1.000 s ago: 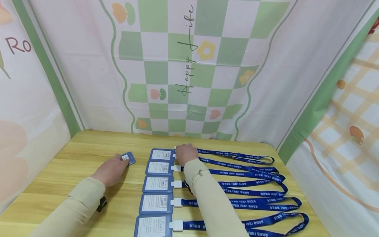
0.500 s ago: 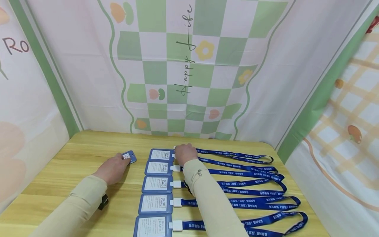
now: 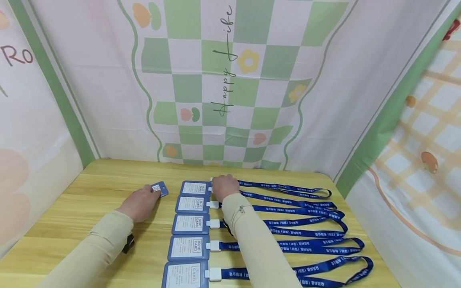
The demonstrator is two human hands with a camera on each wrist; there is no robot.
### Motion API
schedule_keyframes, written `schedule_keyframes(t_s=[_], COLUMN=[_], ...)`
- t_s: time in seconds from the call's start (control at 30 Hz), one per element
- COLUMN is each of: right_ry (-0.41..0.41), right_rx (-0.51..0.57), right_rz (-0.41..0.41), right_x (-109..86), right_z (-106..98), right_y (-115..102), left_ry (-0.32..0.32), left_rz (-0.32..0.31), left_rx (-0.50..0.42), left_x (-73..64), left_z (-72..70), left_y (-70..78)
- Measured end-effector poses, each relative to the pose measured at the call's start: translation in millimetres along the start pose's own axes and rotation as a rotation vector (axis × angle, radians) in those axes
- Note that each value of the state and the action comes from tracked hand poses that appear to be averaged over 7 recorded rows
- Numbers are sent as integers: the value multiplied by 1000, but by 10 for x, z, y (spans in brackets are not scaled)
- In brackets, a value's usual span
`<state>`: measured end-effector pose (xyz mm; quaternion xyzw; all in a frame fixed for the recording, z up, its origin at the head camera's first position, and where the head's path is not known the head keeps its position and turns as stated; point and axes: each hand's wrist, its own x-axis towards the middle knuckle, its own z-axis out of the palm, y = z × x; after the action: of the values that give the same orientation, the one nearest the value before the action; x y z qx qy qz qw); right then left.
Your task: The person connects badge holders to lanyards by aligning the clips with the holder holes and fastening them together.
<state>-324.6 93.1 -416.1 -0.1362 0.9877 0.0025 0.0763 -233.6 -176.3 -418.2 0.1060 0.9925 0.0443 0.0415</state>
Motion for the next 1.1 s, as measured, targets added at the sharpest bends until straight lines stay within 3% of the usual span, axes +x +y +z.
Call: schedule_keyframes(t_s=[1.1], right_ry=[7], right_rx=[-11], right_rz=[-5], right_x=[21], right_z=[14], right_y=[3], left_ry=[-32], left_rz=[22], left_rx=[59], left_x=[106], left_z=[-42], left_y=[106])
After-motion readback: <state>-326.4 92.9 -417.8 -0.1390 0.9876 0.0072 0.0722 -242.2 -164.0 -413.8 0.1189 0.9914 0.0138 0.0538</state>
